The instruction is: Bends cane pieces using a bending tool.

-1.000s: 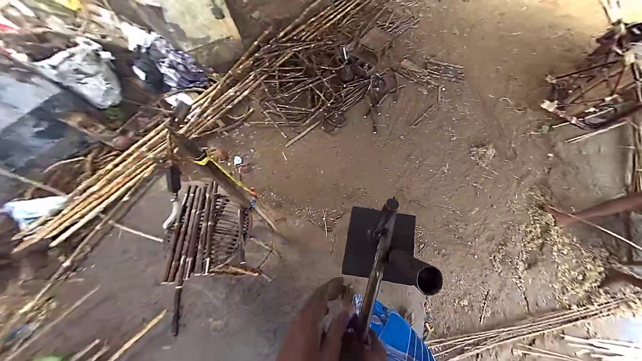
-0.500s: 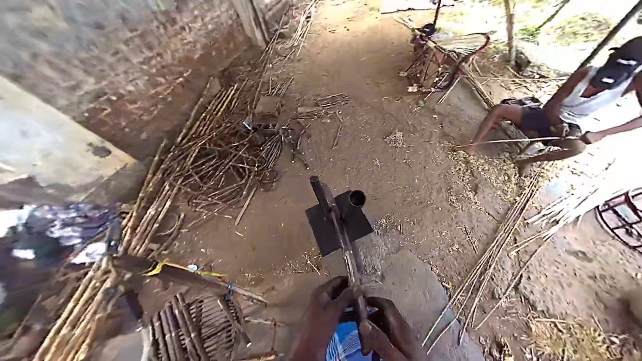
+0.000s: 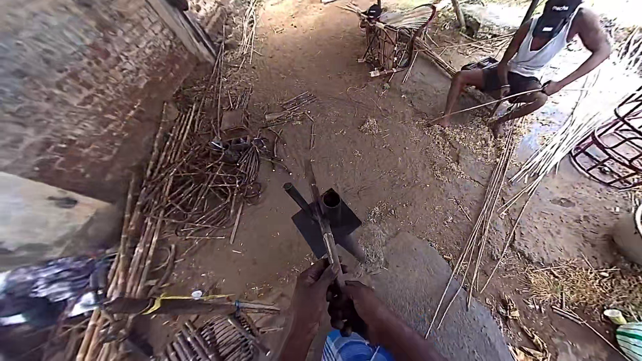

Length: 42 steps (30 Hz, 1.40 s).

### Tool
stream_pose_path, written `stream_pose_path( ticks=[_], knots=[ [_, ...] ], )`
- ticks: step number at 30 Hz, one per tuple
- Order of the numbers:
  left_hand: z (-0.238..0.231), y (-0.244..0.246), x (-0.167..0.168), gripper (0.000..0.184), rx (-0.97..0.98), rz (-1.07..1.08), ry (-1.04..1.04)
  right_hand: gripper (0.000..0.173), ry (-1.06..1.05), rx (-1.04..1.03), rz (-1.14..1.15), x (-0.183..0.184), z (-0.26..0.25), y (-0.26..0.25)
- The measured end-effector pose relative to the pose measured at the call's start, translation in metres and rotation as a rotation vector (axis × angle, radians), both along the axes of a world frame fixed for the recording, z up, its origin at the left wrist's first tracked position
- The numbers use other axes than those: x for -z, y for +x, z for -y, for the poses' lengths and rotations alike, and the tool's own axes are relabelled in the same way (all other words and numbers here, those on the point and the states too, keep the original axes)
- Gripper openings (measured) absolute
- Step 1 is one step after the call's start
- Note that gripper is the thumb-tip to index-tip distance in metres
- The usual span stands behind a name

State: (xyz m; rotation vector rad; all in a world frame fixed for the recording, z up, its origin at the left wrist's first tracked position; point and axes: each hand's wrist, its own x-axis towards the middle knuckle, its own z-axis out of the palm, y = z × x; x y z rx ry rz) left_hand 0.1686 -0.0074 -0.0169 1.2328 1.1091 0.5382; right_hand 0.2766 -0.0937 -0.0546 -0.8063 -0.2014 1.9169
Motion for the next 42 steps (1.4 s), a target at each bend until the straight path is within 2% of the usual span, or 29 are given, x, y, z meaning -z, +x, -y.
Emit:
stream_pose_path(
  ticks=[3,6,11,16,21,26,29,33,36,39,42],
  knots=[
    [-0.007,0.004,0.011,0.021,-0.005,0.000,0.050,0.030,0.059,-0.120,0.029,0.015,-0.022,0.006],
    [-0.009,0.001,0.019,0.028,-0.021,0.041,0.030,0.030,0.114,-0.317,-0.128,0.025,-0.039,0.019],
    [-0.004,0.015,0.023,0.030,-0.188,0.073,-0.021,0.028,0.038,-0.394,-0.226,0.033,-0.050,0.032],
    [0.025,0.062,0.028,0.034,-0.461,0.163,-0.086,0.029,-0.055,-0.579,-0.234,0.033,-0.053,0.077],
    [0.032,0.119,0.029,0.029,-0.802,0.006,-0.024,0.033,-0.111,-0.871,-0.164,0.036,-0.075,0.117],
    [0.027,0.168,0.019,0.028,-0.987,-0.072,-0.031,0.034,-0.140,-0.928,-0.183,0.022,-0.088,0.154],
    [0.033,0.153,0.021,0.030,-0.892,-0.031,-0.047,0.031,-0.122,-0.886,-0.230,0.025,-0.078,0.151],
    [0.031,0.101,0.040,0.034,-0.611,0.210,-0.100,0.026,0.002,-0.879,-0.206,0.043,-0.074,0.130],
    [0.031,0.083,0.046,0.037,-0.489,0.347,-0.156,0.024,0.013,-0.888,-0.223,0.048,-0.073,0.119],
    [0.042,0.088,0.048,0.041,-0.488,0.453,-0.184,0.030,-0.069,-0.917,-0.322,0.048,-0.061,0.123],
    [0.048,0.111,0.048,0.042,-0.609,0.485,-0.156,0.030,-0.165,-0.938,-0.270,0.037,-0.063,0.136]
  ],
)
